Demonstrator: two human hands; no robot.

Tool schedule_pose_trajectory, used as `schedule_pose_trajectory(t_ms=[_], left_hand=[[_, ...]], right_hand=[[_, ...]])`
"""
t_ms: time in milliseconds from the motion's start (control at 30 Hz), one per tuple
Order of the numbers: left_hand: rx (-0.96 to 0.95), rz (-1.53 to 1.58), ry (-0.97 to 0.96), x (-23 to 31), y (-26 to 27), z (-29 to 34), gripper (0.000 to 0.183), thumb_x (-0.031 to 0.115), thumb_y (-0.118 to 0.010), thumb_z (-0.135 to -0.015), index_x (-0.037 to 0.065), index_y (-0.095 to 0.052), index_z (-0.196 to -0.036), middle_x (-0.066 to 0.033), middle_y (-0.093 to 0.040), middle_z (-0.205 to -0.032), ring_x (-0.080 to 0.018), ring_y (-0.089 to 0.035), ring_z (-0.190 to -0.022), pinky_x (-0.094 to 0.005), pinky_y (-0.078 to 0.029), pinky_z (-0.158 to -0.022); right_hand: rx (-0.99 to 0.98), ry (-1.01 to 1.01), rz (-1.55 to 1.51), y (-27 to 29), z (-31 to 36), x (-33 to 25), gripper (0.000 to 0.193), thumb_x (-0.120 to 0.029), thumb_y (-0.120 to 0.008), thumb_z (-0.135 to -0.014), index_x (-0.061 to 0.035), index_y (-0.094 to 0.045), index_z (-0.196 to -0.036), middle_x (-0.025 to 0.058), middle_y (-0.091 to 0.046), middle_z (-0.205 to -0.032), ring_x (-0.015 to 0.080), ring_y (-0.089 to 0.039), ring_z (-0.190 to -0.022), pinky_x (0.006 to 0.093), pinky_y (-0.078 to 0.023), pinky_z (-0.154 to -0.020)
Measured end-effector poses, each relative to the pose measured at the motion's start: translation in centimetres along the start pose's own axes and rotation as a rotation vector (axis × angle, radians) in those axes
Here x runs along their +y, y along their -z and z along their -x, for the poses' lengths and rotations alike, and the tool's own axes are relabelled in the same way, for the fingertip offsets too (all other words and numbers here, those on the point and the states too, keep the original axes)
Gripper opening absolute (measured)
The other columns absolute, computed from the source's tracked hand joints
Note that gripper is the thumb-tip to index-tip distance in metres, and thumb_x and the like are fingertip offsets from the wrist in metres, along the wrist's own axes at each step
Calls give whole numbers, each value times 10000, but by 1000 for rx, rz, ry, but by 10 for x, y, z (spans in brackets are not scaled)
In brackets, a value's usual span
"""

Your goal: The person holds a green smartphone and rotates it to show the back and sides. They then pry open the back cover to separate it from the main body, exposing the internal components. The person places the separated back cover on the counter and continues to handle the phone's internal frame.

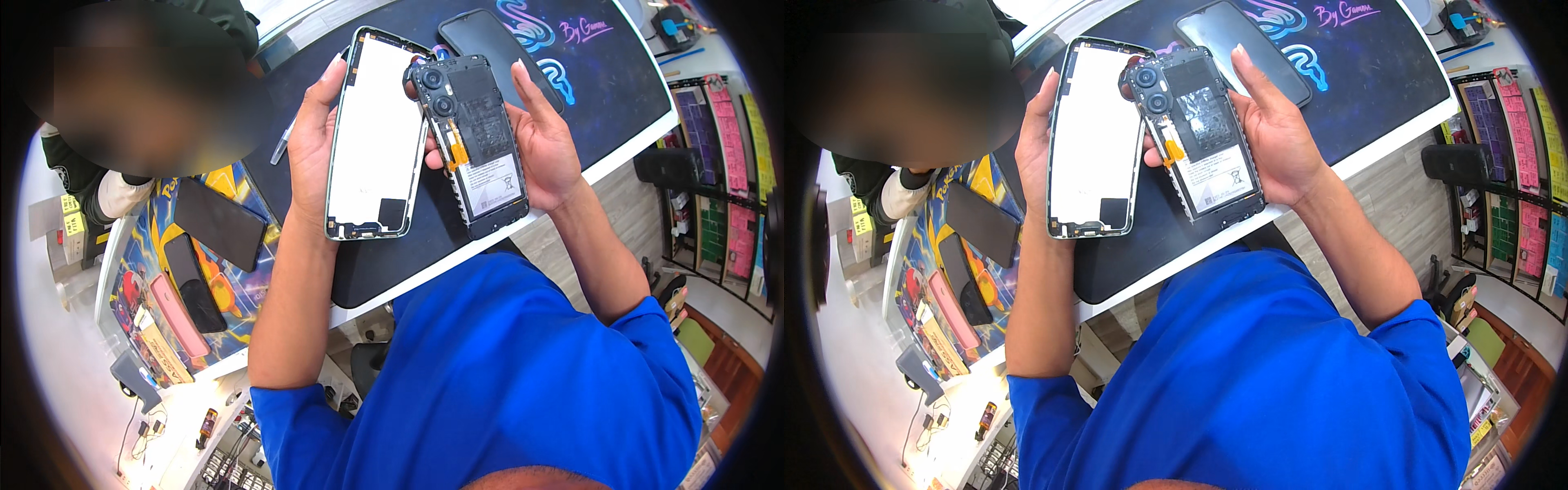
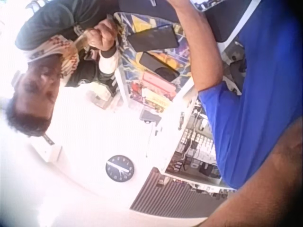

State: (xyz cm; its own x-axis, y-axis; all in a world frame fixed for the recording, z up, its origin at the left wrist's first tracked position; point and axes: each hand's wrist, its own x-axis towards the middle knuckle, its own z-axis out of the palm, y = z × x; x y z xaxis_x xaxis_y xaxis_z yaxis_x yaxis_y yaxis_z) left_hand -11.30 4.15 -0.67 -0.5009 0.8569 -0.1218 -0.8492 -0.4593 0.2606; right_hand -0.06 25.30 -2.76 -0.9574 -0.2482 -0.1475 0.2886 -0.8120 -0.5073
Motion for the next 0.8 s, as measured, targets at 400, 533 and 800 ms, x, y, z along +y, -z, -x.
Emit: schedule_pose_trajectory(t_ms=[400,533,800], left_hand=[[135,-227,-76,-3,-2,-2,640,562,-475,-1110,-29,-667,-1262,-187,-770,-1015,-285,-788,-808,-388,-681,-728],[153,-285,-97,-2,-5,0,634,569,-480,-1108,-13,-654,-1289,-171,-762,-1061,-272,-787,-833,-368,-675,-761],[95,-388,-76,5,-9,5,558,468,-430,-1135,-10,-652,-1320,-180,-769,-1064,-263,-794,-869,-359,-670,-773]], right_hand=[[109,11,-1,-13,3,-2,865,-675,-280,-1135,36,-514,-1566,258,-711,-1354,356,-782,-1115,433,-659,-967],[112,41,77,-12,3,-1,900,-700,-259,-1126,51,-553,-1528,279,-741,-1261,330,-790,-1100,407,-689,-880],[127,41,66,-9,4,-3,915,-718,-277,-1115,52,-566,-1517,301,-734,-1279,332,-791,-1106,415,-694,-870]])
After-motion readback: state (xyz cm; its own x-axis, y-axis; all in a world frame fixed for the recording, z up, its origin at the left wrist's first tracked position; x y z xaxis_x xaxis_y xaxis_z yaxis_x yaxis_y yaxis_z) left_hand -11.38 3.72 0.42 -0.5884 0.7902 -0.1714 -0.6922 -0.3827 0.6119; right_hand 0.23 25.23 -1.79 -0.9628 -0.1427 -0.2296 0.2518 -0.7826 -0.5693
